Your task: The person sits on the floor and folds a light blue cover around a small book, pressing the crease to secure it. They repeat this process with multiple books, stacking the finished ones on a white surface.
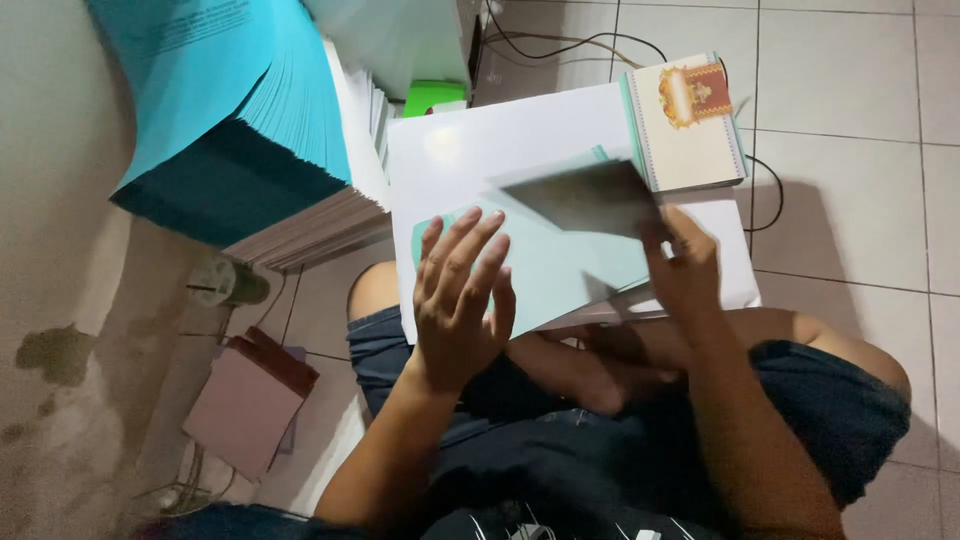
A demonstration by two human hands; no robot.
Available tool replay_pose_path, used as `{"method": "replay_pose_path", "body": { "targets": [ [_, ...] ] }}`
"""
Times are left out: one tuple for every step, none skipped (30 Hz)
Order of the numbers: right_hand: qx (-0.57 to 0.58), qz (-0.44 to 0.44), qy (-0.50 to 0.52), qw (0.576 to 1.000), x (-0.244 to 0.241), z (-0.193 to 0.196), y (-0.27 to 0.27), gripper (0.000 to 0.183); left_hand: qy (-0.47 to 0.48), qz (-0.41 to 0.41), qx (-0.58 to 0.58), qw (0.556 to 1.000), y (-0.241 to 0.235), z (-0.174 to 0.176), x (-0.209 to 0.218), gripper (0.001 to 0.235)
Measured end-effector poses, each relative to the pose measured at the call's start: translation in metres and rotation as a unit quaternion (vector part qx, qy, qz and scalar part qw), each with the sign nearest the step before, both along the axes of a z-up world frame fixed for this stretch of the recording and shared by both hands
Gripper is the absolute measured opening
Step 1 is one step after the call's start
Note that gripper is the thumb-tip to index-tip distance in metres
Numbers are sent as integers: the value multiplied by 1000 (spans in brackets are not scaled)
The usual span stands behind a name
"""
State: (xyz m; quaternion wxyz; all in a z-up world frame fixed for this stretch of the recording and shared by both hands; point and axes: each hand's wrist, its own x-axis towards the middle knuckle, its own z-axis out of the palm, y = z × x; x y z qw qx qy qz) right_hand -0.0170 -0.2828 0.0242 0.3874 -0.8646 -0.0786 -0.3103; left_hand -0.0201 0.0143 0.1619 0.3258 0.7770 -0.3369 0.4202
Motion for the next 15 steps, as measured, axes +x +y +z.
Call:
{"method": "replay_pose_path", "body": {
  "targets": [
    [1, -4, 2, 1000, 2, 12, -11, 11, 2, -4, 1, 1000, -11, -19, 5, 41],
    [3, -76, 31, 997, 7, 25, -21, 6, 58, 1, 40, 998, -21, -37, 11, 46],
    [4, -148, 59, 987, 12, 38, -31, 6, 113, 6, 78, 991, -30, -55, 16, 51],
    [5, -149, 58, 987, 19, 45, -44, 6, 112, 5, 78, 991, -33, -69, 17, 51],
    [22, -166, 131, 977, 26, 51, -57, 32, 167, 6, 149, 975, -37, -83, 17, 49],
    [40, -179, 203, 962, 34, 57, -70, 58, 220, 8, 219, 950, -40, -97, 17, 48],
    [41, -179, 203, 962, 45, 53, -80, 58, 220, 8, 220, 950, -40, -106, 18, 48],
    [37, -187, 260, 947, 54, 49, -91, 46, 232, 22, 254, 939, -42, -115, 16, 53],
    [34, -195, 315, 928, 63, 45, -101, 35, 244, 35, 288, 925, -42, -124, 15, 59],
    [33, -194, 316, 928, 69, 37, -107, 35, 245, 37, 287, 925, -42, -124, 16, 59],
    [13, -195, 327, 925, 75, 29, -113, 26, 255, 33, 283, 924, -42, -123, 16, 62],
    [-6, -195, 338, 921, 80, 21, -118, 20, 266, 29, 280, 922, -41, -123, 15, 65],
    [-7, -193, 339, 921, 80, 18, -119, 20, 268, 30, 279, 921, -42, -122, 14, 65],
    [-23, -191, 318, 928, 82, 16, -118, 14, 266, 27, 274, 924, -41, -120, 15, 66],
    [-39, -189, 296, 936, 84, 13, -118, 14, 264, 23, 268, 926, -41, -119, 15, 68]
  ]
}}
